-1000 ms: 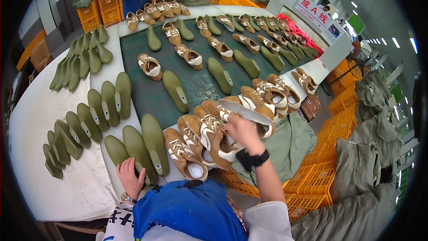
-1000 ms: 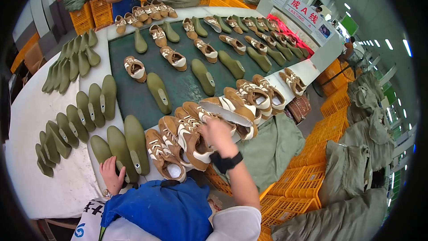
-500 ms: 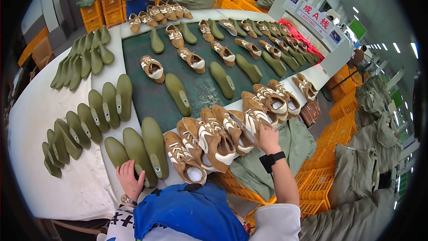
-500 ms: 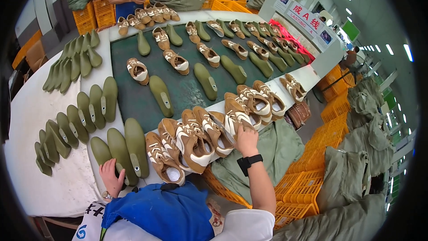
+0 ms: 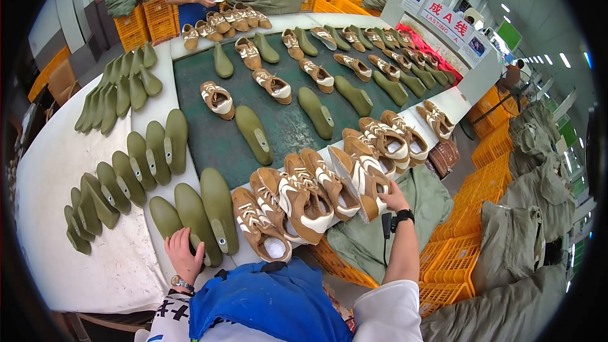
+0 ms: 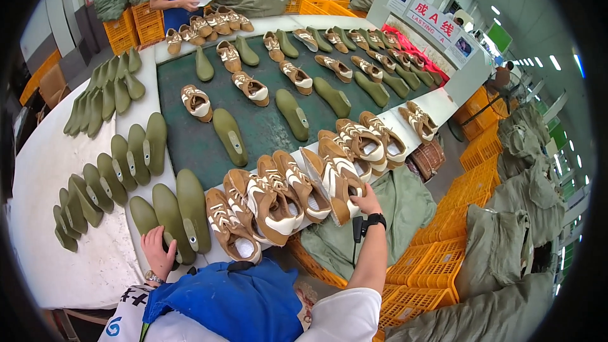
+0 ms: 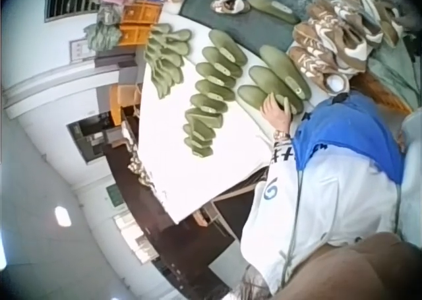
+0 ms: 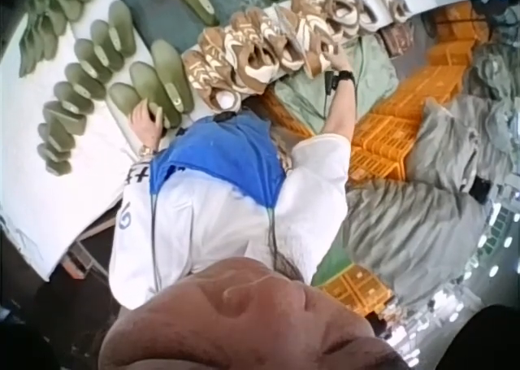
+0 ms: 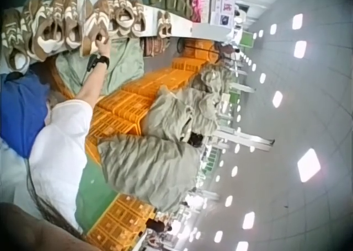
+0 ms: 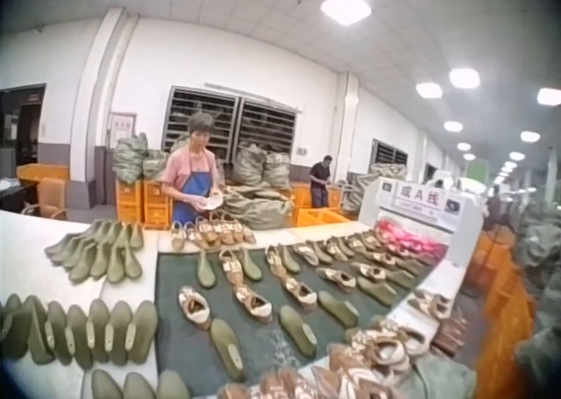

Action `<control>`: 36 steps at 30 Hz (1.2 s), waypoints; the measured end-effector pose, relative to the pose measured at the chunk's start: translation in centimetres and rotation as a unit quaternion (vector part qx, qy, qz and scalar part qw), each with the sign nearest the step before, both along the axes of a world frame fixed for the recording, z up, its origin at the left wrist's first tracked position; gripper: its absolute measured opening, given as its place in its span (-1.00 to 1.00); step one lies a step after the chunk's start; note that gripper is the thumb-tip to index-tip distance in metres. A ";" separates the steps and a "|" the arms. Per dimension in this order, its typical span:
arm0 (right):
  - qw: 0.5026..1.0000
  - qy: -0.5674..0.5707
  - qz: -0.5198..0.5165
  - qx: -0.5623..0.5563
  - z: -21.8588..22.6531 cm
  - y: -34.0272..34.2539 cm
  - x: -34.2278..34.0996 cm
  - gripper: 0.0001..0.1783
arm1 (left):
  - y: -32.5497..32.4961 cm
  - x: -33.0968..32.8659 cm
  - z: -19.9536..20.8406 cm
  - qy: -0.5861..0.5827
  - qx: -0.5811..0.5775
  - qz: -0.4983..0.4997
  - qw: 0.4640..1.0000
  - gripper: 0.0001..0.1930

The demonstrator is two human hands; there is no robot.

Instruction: Organize and inspect shoe lasts and partially assembled shoe uppers on a production line table.

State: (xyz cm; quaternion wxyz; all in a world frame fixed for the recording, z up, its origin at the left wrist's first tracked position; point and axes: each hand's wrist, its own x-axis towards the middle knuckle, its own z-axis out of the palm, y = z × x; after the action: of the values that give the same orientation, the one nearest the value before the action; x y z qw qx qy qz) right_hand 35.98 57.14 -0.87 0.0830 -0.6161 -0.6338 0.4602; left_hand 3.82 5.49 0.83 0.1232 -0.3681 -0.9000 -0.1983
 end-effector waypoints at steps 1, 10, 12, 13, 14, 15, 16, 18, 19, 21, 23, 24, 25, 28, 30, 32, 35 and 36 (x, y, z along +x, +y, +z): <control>0.997 -0.008 0.024 0.071 -1.3 1.4 1.3 -0.12 | 0.4 0.0 0.0 0.003 0.006 -0.009 1.000 -0.48; 0.907 -0.085 0.022 0.412 2.9 0.0 -2.1 -0.32 | 0.3 0.1 0.1 0.001 0.005 -0.003 1.000 -0.48; 0.948 -0.144 0.114 0.261 3.4 -0.3 -1.9 -0.29 | 0.5 0.1 0.1 0.001 0.007 -0.001 1.000 -0.48; 0.949 -0.196 0.121 0.218 3.9 -0.1 -1.9 -0.34 | 0.5 0.1 0.0 0.004 0.006 -0.002 1.000 -0.48; 0.948 -0.194 0.123 0.218 4.6 0.4 -2.1 -0.34 | 0.5 0.1 0.0 0.007 0.005 -0.001 1.000 -0.48; 0.944 -0.231 0.154 0.176 6.1 0.6 -2.8 -0.36 | 0.4 0.0 0.1 0.009 0.005 0.003 1.000 -0.48; 0.937 -0.267 0.183 0.133 7.0 1.0 -3.4 -0.37 | 0.3 0.0 0.1 0.005 0.002 0.005 1.000 -0.48; 0.916 -0.251 0.131 0.285 7.1 2.6 -5.0 -0.60 | 0.6 0.0 0.2 0.002 0.000 0.004 1.000 -0.48; 0.897 -0.223 0.140 0.354 6.8 4.0 -5.9 -0.68 | 0.7 0.0 0.2 -0.001 -0.001 0.004 1.000 -0.48; 0.831 -0.229 0.169 0.479 6.4 6.5 -8.0 -0.79 | 0.8 0.0 0.3 -0.001 -0.003 0.008 1.000 -0.48; 0.748 -0.272 0.188 0.576 5.5 8.4 -9.9 -0.86 | 0.8 0.0 0.2 -0.006 -0.007 0.010 1.000 -0.49; 0.723 -0.301 0.192 0.591 4.5 9.5 -10.9 -0.86 | 0.8 0.1 0.3 -0.001 -0.009 0.016 1.000 -0.49; 0.706 -0.339 0.186 0.594 3.6 10.6 -11.0 -0.85 | 0.9 0.1 0.5 -0.011 -0.014 0.016 1.000 -0.48; 0.699 -0.482 0.226 0.477 1.0 12.2 -12.2 -0.78 | 0.8 0.3 0.5 -0.019 -0.021 0.021 0.999 -0.48; 0.705 -0.526 0.252 0.404 -0.3 12.1 -13.1 -0.72 | 0.6 0.4 0.5 -0.026 -0.022 0.033 0.999 -0.47; 0.684 -0.549 0.243 0.414 -1.2 11.8 -13.6 -0.70 | 0.6 0.5 0.6 -0.019 -0.023 0.036 0.999 -0.47; 0.715 -0.515 0.235 0.411 -0.8 12.7 -13.4 -0.71 | 0.6 0.7 0.9 -0.014 -0.042 0.028 0.999 -0.48; 0.721 -0.503 0.230 0.418 -0.3 12.9 -13.0 -0.72 | 0.6 0.6 0.6 -0.011 -0.039 0.028 0.999 -0.48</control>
State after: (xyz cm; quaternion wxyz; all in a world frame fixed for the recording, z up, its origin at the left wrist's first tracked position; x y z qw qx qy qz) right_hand 22.98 70.01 -1.14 -0.1077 -0.4953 -0.8323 -0.2242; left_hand 4.37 6.06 1.47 0.1041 -0.3453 -0.9182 -0.1641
